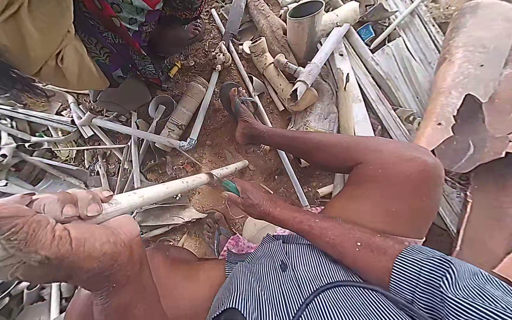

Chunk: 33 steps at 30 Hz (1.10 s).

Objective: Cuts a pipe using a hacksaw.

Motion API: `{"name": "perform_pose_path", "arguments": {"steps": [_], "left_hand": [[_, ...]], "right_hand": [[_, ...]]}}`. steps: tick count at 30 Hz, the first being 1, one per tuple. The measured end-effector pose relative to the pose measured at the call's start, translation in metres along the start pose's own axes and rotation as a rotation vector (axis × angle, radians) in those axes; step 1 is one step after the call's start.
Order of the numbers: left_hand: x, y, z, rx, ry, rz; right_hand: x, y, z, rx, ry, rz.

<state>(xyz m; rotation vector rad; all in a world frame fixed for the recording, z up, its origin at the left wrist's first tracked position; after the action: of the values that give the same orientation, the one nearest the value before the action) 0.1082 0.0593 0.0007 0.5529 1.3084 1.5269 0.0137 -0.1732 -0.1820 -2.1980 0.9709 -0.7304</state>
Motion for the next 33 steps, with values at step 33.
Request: {"name": "perform_pose_path", "arguments": {"steps": [33], "left_hand": [[-0.008, -0.026, 0.017, 0.048, -0.135, -0.127]], "right_hand": [[0.001, 0.082, -0.01, -0.34, 0.003, 0.016]]}}
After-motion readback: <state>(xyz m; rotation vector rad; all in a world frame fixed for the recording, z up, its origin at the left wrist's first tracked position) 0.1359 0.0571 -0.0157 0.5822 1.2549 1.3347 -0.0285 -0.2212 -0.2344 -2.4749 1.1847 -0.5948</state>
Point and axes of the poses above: each hand's wrist, its own z-axis towards the middle knuckle, its own x-axis out of the back of the hand, y = z × x, the point moved 7 cm from there along z, towards the middle knuckle, and after that the axes turned 7 degrees about -y, right-handed, at the moved point
